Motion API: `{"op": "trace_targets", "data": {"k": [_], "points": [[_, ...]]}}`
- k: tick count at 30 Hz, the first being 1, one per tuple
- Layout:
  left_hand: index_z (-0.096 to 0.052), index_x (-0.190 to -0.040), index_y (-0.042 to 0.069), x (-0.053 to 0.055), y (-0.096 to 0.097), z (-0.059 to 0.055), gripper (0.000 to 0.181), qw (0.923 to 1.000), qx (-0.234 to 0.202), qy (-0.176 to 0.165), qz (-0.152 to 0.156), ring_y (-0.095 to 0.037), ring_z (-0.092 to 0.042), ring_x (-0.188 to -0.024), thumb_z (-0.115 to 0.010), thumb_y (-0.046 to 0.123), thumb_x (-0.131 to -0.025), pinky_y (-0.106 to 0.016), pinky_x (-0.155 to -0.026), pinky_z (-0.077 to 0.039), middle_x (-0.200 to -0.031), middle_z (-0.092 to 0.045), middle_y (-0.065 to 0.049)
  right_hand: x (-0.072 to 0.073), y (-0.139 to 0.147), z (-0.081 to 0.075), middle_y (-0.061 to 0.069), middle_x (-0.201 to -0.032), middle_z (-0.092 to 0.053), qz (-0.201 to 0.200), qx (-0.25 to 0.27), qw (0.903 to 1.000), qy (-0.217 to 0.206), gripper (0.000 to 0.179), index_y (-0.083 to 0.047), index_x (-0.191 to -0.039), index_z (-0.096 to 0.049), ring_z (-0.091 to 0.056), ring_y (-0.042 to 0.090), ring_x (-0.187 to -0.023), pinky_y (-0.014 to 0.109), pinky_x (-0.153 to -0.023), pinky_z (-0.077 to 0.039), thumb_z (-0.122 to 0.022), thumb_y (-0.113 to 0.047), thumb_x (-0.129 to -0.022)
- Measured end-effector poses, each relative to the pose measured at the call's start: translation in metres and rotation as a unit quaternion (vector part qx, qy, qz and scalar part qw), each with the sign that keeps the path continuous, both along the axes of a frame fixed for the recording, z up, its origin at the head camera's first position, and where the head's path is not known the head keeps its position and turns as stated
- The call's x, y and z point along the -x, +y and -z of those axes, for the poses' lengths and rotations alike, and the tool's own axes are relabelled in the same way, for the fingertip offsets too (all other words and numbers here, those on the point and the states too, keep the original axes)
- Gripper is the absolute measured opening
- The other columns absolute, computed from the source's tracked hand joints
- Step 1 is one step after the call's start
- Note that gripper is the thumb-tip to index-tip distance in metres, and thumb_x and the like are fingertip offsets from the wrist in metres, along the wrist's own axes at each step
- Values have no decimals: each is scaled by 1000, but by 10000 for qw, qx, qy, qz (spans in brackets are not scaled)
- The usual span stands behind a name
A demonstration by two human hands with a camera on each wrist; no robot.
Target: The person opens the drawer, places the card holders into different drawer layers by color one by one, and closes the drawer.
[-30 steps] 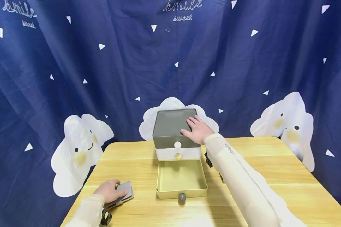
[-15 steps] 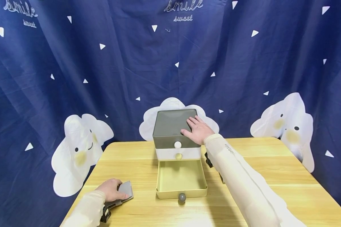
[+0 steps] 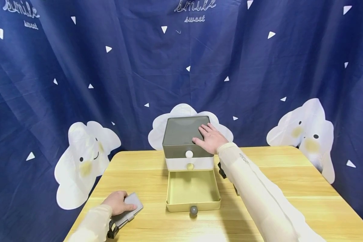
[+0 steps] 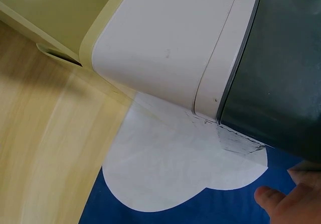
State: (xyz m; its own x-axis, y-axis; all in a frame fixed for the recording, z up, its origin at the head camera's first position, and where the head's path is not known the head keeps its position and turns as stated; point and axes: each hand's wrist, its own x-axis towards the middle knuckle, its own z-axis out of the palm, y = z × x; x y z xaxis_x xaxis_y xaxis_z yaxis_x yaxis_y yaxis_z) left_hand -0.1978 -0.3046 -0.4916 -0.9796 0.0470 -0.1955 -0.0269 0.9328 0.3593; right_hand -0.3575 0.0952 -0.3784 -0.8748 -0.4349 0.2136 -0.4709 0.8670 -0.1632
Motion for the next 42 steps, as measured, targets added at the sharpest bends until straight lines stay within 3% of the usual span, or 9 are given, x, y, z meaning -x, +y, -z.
{"op": "trace_targets", "data": {"k": [5,12,17,20,22,26,34,40,42], "points": [[-59,-81,7,-2,-2,1,42,9997,-209,-72,-114,-15,-49,-58,-76,44,-68,-30,-46,-43,-67,-52,-1,0,1,0,11,-144,-33,-19,9,10000,6,83,-3,-139,-36,-16,29,-136,30,-109,-4,-26,-66,-87],[-56,-73,7,-3,-8,1,27,9986,-495,107,-127,-16,-47,-57,-72,30,-75,-29,-47,-40,-65,-51,-1,1,0,1,11,-145,-31,-4,-61,10000,-39,84,-3,-140,-34,-14,29,-136,31,-109,-4,-24,-67,-87],[-57,-72,6,-5,-16,4,23,9933,-1123,-203,-178,-15,-49,-58,-67,26,-80,-29,-50,-41,-66,-52,-1,-2,-2,-3,12,-145,-31,-34,-92,9999,-80,81,-2,-140,-34,-14,28,-136,30,-109,-3,-26,-64,-89],[-59,-74,4,-6,-21,6,23,9853,-1626,-524,50,-16,-52,-59,-62,25,-85,-31,-50,-44,-67,-55,-2,-3,-2,-4,12,-145,-31,-49,-93,9999,-90,80,-2,-140,-35,-14,29,-136,31,-109,-3,-27,-63,-89],[-61,-79,1,-6,-23,7,24,9759,-2041,-733,248,-18,-55,-60,-59,23,-87,-33,-51,-46,-69,-57,-3,-3,-2,-4,12,-144,-31,-37,-82,9999,-83,79,-2,-140,-35,-14,29,-136,31,-109,-4,-28,-62,-89],[-62,-93,-9,-5,-25,10,29,9495,-2888,-1124,490,-20,-59,-64,-55,19,-90,-35,-55,-49,-75,-61,-6,-3,-1,-3,13,-144,-32,-20,-29,10000,-61,78,-1,-139,-36,-14,30,-136,32,-109,-5,-30,-61,-89],[-58,-97,-11,-8,-25,16,29,8917,-4143,-1761,464,-18,-60,-72,-49,16,-93,-34,-63,-51,-80,-63,-8,-3,-1,-3,12,-145,-30,0,-44,9999,-94,80,-3,-140,-34,-13,29,-136,31,-109,-4,-26,-64,-89],[-55,-104,-11,-10,-29,19,29,8388,-4942,-2237,458,-28,-64,-83,-43,14,-95,-42,-71,-52,-93,-65,-19,-2,0,-2,11,-145,-30,-6,-19,10000,-81,82,-3,-141,-34,-13,29,-136,31,-109,-4,-25,-65,-88],[-54,-105,-12,-11,-30,20,28,8264,-5121,-2284,508,-30,-64,-86,-43,13,-95,-44,-72,-51,-96,-64,-21,-2,0,-2,12,-145,-30,-32,9,10000,-87,83,-2,-140,-34,-13,30,-136,32,-109,-4,-25,-65,-88]]}}
